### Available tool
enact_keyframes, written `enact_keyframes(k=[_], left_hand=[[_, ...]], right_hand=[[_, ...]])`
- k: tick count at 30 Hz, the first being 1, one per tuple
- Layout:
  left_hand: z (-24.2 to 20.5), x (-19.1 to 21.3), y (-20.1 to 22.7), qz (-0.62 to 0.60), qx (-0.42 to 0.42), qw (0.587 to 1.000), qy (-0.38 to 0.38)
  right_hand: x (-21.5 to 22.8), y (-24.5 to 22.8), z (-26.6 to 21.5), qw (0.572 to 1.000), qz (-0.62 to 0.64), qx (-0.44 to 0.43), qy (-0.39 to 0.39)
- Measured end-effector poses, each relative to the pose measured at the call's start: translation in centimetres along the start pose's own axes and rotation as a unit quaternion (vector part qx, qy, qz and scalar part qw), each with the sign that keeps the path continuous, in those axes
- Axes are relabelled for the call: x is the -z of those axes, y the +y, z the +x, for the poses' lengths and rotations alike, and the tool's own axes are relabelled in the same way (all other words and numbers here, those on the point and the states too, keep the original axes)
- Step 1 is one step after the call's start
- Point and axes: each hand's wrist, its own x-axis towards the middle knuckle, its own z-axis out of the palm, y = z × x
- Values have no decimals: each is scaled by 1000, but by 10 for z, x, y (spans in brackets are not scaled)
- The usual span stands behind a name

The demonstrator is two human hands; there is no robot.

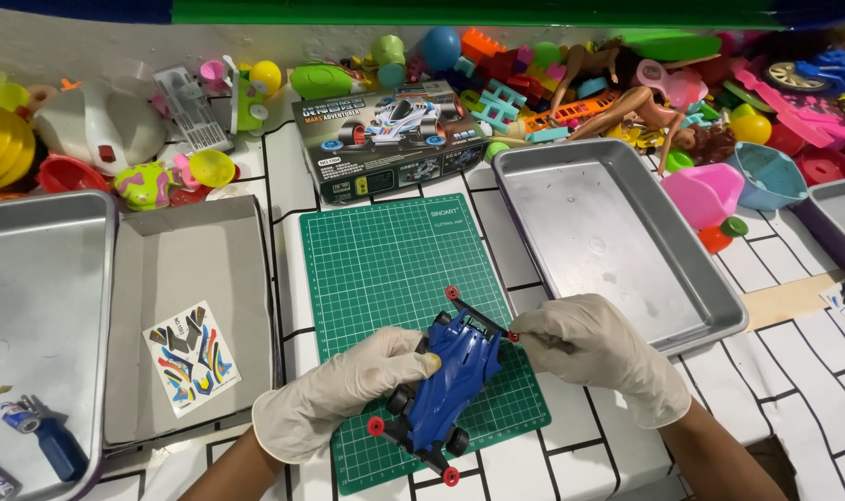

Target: The person assembles a blue toy car on a green cutting mat. They attach red wheel caps to the car's wheels and then use a screwdriver to tighten the components.

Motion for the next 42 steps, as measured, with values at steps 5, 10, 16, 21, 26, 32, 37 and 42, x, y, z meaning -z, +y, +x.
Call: enact_keyframes(k=[5,10,16,21,26,32,37,42], left_hand=[[-3,-3,7,0,1,1000,0],[-5,-5,13,14,-11,1000,-19],[-3,-6,11,-4,12,1000,-6],[1,-5,4,-26,1,999,19],[2,-11,15,-95,64,990,77],[6,-4,2,-71,-2,997,27],[-2,-15,21,-62,36,996,56],[-7,-20,24,-65,47,993,89]], right_hand=[[5,-5,7,1000,15,19,-9],[1,-9,7,999,31,11,10],[-9,-16,2,998,-17,-30,55],[-30,-15,-10,988,-28,-134,69],[-3,-15,2,963,138,-204,108],[102,17,42,668,95,-720,162],[90,121,-10,700,-58,-711,41],[17,276,-94,702,-381,-599,-60]])
